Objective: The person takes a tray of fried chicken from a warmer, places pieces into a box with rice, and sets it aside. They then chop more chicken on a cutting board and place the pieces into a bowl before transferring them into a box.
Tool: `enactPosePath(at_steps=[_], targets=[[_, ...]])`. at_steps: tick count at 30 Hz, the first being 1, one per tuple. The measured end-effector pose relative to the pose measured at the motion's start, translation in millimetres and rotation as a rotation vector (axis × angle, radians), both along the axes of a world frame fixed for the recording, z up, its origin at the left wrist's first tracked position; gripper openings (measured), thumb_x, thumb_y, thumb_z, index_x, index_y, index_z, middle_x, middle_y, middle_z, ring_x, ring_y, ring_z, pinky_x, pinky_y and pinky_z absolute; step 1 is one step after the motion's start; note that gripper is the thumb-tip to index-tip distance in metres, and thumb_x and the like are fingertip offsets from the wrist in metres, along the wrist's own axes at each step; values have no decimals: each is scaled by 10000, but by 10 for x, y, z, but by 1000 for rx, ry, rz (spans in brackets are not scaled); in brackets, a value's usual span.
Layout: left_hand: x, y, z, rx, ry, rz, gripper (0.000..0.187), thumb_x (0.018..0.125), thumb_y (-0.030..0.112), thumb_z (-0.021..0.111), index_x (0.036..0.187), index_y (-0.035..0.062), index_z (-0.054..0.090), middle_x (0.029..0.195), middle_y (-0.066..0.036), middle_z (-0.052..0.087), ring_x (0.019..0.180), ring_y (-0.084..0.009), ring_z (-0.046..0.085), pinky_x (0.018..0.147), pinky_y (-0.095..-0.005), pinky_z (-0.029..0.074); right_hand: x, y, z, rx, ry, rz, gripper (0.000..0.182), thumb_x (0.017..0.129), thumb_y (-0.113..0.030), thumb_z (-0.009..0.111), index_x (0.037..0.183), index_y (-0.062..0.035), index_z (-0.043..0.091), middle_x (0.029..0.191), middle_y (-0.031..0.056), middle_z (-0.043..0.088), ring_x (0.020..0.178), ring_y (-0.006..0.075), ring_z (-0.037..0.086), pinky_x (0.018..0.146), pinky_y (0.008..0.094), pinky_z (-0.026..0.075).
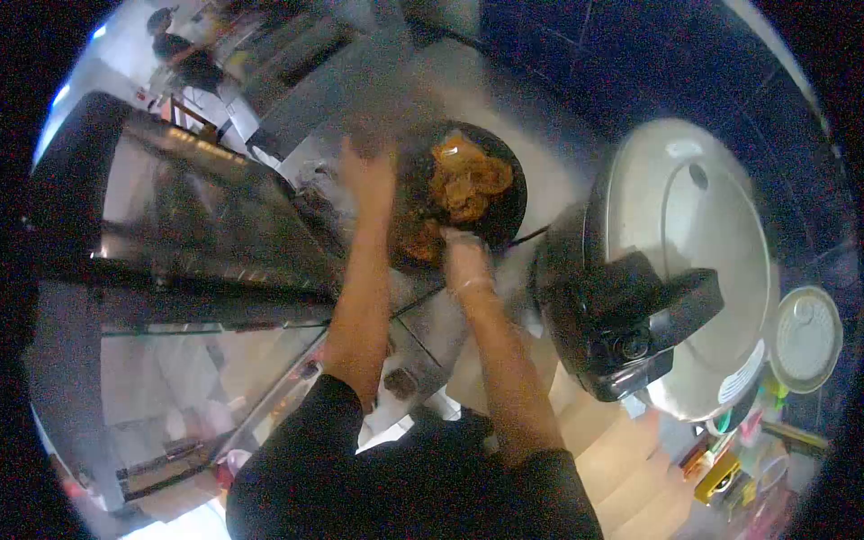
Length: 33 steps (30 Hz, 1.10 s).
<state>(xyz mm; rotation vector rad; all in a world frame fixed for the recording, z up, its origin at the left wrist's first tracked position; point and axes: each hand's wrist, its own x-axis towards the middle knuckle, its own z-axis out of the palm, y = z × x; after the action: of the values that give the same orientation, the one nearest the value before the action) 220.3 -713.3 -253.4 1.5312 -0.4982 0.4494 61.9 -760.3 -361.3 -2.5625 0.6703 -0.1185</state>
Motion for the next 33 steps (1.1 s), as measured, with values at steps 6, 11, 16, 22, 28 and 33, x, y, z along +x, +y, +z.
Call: enactPosePath(at_steps=[6, 11, 16, 22, 28, 33], targets=[[-341, 34, -422, 182, 168, 44, 250, 819, 166, 716, 914, -37, 605, 794, -136, 664, 747, -314, 652, 723, -398, 508, 32, 25, -365, -159, -276, -126, 196, 836, -9, 540, 1002, -50, 635, 873, 175, 649, 847, 334, 668, 768, 432, 558], [-500, -114, -275, 508, 42, -17, 407, 780, 262, 715, 1042, -44, 655, 864, -269, 681, 843, -410, 675, 803, -440, 511, 81, 40, -379, 35, -13, -216, 288, 857, -62, 555, 1135, -45, 628, 988, 203, 666, 910, 339, 669, 800, 429, 542], [-334, -85, -733, 704, -26, -14, 457, 746, 302, 727, 1042, -40, 666, 865, -293, 677, 830, -442, 675, 746, -472, 529, 89, 46, -418, -112, -161, -177, 268, 901, -75, 522, 1155, -52, 601, 1057, 177, 654, 932, 326, 670, 795, 445, 551], [-327, -84, -669, 697, 33, 88, 398, 746, 243, 720, 998, -59, 658, 844, -309, 664, 838, -447, 672, 749, -455, 537, 87, 48, -312, -33, -120, -117, 321, 910, -67, 489, 1219, -92, 573, 1119, 161, 641, 988, 319, 662, 832, 440, 554], [-331, -155, -618, 544, -54, 24, 344, 754, 219, 707, 942, -62, 643, 727, -265, 644, 692, -442, 645, 654, -453, 509, 89, -32, -260, -89, -202, -170, 291, 913, -73, 487, 1183, -92, 593, 1012, 165, 668, 948, 352, 666, 797, 456, 550], [-364, -78, -942, 525, -50, -11, 327, 753, 220, 711, 930, -47, 642, 673, -237, 617, 622, -428, 610, 627, -436, 495, -23, 108, -225, 14, -162, -179, 231, 918, -47, 492, 1135, -15, 563, 999, 213, 644, 931, 368, 648, 805, 448, 533]])
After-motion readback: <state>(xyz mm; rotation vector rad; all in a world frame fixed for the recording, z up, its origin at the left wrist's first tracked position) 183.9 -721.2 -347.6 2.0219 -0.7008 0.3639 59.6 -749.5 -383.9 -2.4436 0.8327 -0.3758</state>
